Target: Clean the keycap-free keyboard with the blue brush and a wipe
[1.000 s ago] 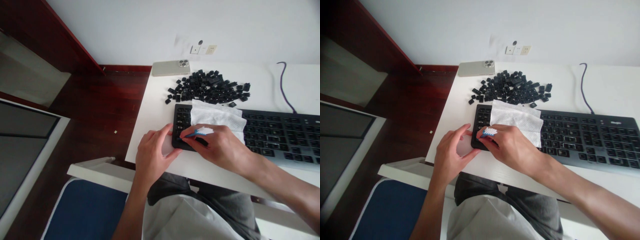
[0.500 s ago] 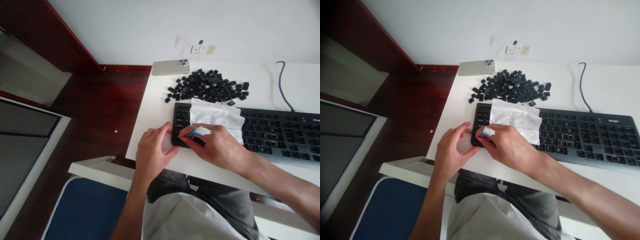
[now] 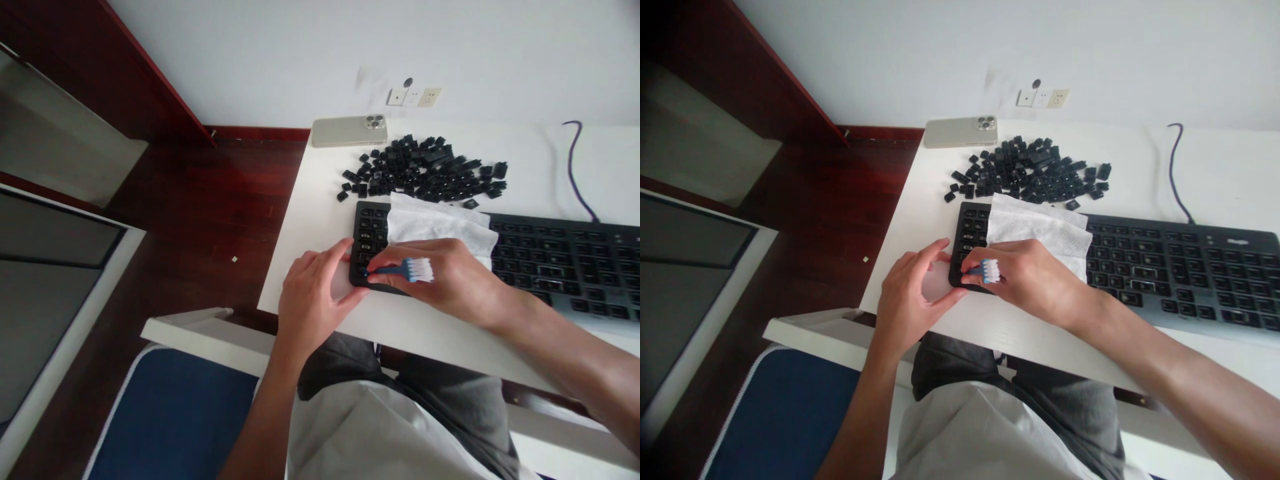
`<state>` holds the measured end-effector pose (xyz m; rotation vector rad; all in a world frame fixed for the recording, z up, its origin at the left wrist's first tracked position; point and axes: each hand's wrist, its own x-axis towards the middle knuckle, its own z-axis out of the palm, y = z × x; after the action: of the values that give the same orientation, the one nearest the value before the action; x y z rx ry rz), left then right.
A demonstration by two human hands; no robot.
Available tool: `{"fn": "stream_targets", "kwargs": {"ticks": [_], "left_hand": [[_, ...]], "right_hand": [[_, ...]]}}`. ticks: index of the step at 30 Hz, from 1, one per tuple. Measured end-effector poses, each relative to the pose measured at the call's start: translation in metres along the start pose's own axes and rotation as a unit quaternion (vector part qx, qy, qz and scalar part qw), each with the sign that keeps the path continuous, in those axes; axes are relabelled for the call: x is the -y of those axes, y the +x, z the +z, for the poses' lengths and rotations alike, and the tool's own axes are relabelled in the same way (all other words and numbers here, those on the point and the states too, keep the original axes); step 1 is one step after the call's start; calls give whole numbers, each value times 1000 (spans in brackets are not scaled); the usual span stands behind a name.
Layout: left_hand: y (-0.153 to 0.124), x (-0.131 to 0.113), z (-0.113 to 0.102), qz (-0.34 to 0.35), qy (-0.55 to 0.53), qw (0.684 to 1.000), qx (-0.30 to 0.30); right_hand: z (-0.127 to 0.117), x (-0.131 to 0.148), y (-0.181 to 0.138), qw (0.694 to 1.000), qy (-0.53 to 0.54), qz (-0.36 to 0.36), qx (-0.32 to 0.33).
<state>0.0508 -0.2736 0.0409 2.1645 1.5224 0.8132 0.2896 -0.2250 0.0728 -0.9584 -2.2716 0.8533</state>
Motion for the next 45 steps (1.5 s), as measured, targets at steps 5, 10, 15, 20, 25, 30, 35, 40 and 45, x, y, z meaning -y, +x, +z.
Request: {"fn": "stream_targets", "kwargs": {"ticks": [5,10,15,20,25,30,35,40,45], "left_hand": [[0,0,1,1,-3,1000,-1],[-1,1,2,1,6,1000,-9],[0,0,1,3,1,1000,1],[0,-1,0,-9,4,1000,1],[0,-1,-1,-10,0,1000,10],[-1,0,1,-6,21,1000,-2],[-2,1,3,6,42,999,-7],[-2,1,2,-6,43,999,-10],[-2,0,3,-6,40,999,-10]], "right_hand": [[3,2,2,995,-62,-79,23],[2,5,6,982,-116,-135,56],[-3,6,9,984,-107,-121,73],[1,7,10,987,-100,-111,65],[2,1,12,992,-73,-86,57],[4,0,21,984,-135,-104,58],[8,-1,31,981,-133,-132,46],[14,2,30,991,-130,-35,0],[25,11,25,988,-139,51,-43]]}}
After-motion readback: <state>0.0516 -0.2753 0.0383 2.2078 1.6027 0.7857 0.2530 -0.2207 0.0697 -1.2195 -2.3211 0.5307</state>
